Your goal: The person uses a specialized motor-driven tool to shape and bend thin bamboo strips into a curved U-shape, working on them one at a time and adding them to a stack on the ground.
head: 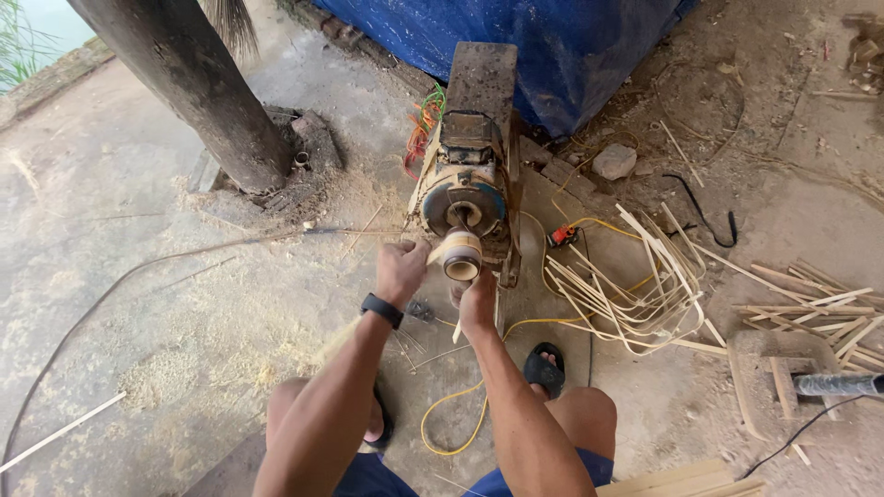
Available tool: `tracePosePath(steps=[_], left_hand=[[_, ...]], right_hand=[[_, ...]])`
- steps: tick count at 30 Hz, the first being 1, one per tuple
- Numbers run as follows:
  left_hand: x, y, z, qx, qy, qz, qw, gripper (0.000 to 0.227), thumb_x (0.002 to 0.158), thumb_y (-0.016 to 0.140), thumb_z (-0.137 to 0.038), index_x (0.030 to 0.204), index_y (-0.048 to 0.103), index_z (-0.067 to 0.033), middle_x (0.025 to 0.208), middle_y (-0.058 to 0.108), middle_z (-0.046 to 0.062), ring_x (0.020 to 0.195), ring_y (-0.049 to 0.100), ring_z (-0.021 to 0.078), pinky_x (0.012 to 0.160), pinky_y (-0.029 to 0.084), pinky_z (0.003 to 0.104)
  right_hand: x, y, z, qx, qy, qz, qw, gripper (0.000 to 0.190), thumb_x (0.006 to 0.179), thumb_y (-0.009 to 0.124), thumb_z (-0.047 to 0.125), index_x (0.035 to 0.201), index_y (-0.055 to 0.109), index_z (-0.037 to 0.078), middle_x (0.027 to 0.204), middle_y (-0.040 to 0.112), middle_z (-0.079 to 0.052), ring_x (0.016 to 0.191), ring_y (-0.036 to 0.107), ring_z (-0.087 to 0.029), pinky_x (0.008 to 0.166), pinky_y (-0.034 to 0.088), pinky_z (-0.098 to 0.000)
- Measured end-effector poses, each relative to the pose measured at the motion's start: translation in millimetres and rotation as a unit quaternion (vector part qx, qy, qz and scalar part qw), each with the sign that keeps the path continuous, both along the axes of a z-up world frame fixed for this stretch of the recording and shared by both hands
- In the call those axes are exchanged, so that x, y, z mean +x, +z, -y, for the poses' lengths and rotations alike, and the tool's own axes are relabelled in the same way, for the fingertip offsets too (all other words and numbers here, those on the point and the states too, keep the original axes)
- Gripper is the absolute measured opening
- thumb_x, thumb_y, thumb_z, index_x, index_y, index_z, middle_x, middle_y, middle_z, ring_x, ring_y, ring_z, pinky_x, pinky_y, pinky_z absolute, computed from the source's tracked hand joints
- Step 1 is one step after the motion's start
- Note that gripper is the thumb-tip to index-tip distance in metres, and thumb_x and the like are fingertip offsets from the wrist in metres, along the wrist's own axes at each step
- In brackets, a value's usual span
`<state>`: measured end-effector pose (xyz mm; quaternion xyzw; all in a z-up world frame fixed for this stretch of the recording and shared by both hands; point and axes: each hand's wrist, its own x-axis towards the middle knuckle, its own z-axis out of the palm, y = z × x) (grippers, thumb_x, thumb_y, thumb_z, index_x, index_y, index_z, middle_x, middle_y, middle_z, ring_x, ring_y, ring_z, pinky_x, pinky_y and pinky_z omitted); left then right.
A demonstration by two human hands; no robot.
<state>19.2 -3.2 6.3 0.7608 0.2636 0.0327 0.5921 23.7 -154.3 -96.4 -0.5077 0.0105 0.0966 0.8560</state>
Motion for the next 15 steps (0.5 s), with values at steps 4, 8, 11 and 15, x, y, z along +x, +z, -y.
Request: tracePosePath(steps=[4, 8, 11, 15], left_hand=[[-10.9, -9.9, 18.3, -0.012, 0.033, 0.044, 0.998, 0.040, 0.091, 0.065, -0.028, 0.062, 0.070, -0.0010, 0.050, 0.057, 0.002, 0.045, 0.051, 0.0075, 0.043, 0.039, 0.028], [-23.6, -19.5, 37.5, -0.173, 0.095, 0.058, 0.979, 0.034, 0.095, 0.064, -0.026, 0.072, 0.071, -0.0020, 0.056, 0.057, -0.002, 0.047, 0.047, 0.0077, 0.043, 0.033, 0.028], [-43.4, -16.8, 56.0, -0.257, 0.136, 0.050, 0.956, 0.030, 0.097, 0.062, -0.023, 0.074, 0.069, -0.0054, 0.058, 0.056, -0.002, 0.046, 0.045, 0.0079, 0.042, 0.033, 0.028], [-71.8, -5.0, 75.1, -0.411, 0.203, 0.060, 0.887, 0.041, 0.098, 0.059, -0.030, 0.064, 0.055, -0.0086, 0.050, 0.044, -0.001, 0.038, 0.039, 0.0136, 0.038, 0.028, 0.029]], right_hand=[[-0.5, 8.8, -2.8, -0.105, -0.082, -0.097, 0.986, 0.039, 0.100, 0.031, 0.040, 0.108, 0.058, 0.014, 0.090, 0.064, -0.001, 0.066, 0.060, -0.010, 0.053, 0.049, -0.0275], [-7.6, 7.4, 2.2, -0.116, -0.065, -0.062, 0.989, 0.047, 0.102, 0.033, 0.039, 0.111, 0.064, 0.005, 0.094, 0.062, -0.011, 0.067, 0.058, -0.015, 0.051, 0.047, -0.0299], [-19.7, 9.9, 13.9, -0.181, -0.096, 0.120, 0.971, 0.041, 0.107, 0.037, 0.034, 0.105, 0.067, 0.006, 0.094, 0.068, -0.008, 0.079, 0.061, -0.011, 0.064, 0.052, -0.0263], [-49.5, 42.6, 35.5, -0.130, 0.010, 0.015, 0.991, 0.063, 0.117, 0.028, 0.054, 0.074, 0.047, 0.012, 0.063, 0.039, 0.000, 0.052, 0.036, -0.010, 0.046, 0.027, -0.0267]])
